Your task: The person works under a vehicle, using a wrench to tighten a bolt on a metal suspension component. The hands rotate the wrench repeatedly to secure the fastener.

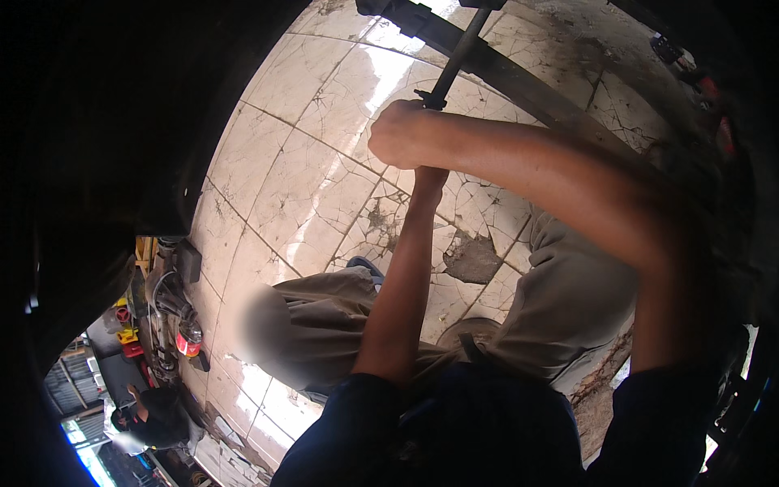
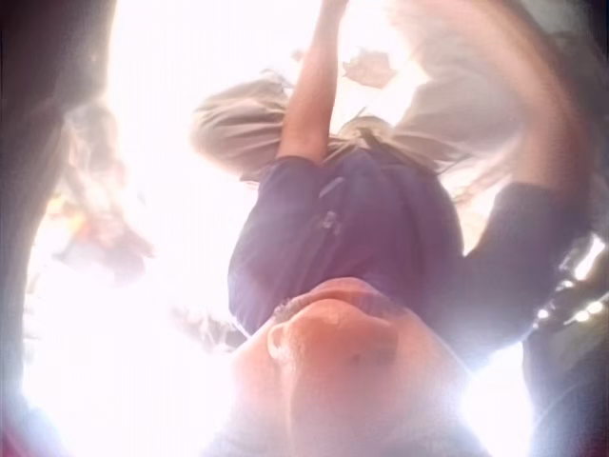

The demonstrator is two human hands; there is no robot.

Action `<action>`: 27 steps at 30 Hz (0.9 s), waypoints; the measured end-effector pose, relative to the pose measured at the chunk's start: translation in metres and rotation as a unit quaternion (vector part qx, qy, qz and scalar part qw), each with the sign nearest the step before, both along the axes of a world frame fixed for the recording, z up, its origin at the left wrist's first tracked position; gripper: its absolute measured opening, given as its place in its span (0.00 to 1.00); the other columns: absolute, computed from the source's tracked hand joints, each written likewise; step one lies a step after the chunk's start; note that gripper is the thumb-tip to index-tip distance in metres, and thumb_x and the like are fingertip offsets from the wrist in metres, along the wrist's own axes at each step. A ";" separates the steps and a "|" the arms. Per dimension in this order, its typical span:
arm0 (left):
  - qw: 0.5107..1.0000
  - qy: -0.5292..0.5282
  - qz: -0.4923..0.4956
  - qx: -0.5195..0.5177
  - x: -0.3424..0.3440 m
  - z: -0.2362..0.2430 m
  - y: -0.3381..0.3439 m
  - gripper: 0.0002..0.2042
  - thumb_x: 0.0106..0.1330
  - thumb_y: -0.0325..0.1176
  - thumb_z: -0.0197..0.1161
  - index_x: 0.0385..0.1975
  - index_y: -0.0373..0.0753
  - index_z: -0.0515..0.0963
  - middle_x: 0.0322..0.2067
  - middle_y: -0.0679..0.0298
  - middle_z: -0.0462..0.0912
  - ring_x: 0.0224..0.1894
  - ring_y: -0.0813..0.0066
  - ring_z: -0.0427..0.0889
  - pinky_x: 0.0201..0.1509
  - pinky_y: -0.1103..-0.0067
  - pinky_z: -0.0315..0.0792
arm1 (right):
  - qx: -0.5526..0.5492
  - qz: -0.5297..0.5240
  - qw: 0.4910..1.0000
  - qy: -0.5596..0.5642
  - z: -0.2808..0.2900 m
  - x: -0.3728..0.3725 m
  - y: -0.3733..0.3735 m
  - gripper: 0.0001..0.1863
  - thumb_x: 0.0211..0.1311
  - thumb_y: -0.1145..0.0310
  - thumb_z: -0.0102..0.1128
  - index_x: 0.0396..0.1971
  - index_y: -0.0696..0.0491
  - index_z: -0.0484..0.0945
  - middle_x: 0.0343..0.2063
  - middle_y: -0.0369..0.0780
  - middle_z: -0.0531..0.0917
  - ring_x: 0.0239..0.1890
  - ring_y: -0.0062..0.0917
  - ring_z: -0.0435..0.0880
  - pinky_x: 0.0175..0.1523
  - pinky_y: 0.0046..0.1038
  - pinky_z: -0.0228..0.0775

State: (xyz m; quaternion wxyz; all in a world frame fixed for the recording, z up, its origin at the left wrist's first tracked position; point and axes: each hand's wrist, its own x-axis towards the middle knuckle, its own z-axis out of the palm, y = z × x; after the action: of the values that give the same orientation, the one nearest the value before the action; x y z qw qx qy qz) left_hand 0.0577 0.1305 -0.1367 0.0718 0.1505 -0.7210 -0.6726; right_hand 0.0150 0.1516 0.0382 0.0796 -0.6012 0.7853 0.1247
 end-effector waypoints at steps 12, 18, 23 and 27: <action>0.998 0.021 -0.033 -0.054 -0.012 -0.016 -0.004 0.26 0.72 0.43 0.54 0.65 0.38 0.61 0.60 0.58 0.70 0.60 0.71 0.69 0.59 0.73 0.65 | -0.005 -0.008 1.000 -0.010 0.011 -0.003 0.003 0.06 0.45 0.72 0.59 0.21 0.56 0.84 0.26 0.47 0.85 0.32 0.39 0.86 0.36 0.38 0.79; 0.999 0.038 0.002 -0.036 0.002 -0.011 0.001 0.24 0.72 0.39 0.55 0.64 0.38 0.62 0.60 0.58 0.70 0.59 0.71 0.70 0.59 0.73 0.66 | 0.004 0.001 1.000 0.001 0.006 0.004 0.000 0.06 0.45 0.71 0.60 0.22 0.55 0.84 0.27 0.45 0.86 0.33 0.37 0.86 0.35 0.38 0.79; 1.000 -0.003 -0.020 0.002 -0.006 -0.004 -0.003 0.23 0.71 0.36 0.57 0.64 0.39 0.64 0.60 0.57 0.70 0.62 0.68 0.69 0.61 0.71 0.66 | 0.014 -0.003 1.000 0.006 0.006 -0.003 -0.003 0.06 0.47 0.70 0.61 0.23 0.53 0.85 0.28 0.44 0.86 0.34 0.36 0.86 0.35 0.37 0.79; 1.000 -0.001 -0.026 0.013 -0.008 0.002 -0.001 0.24 0.70 0.37 0.57 0.64 0.39 0.63 0.60 0.58 0.70 0.61 0.69 0.69 0.61 0.72 0.66 | 0.040 0.019 0.998 0.045 0.004 0.007 -0.003 0.05 0.47 0.69 0.62 0.23 0.52 0.85 0.29 0.42 0.87 0.34 0.34 0.87 0.34 0.37 0.79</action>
State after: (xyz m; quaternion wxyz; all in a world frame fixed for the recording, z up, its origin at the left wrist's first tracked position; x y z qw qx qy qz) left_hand 0.0502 0.1299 -0.1344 0.0519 0.1333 -0.7156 -0.6837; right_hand 0.0219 0.1481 0.0424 0.0659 -0.6063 0.7707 0.1845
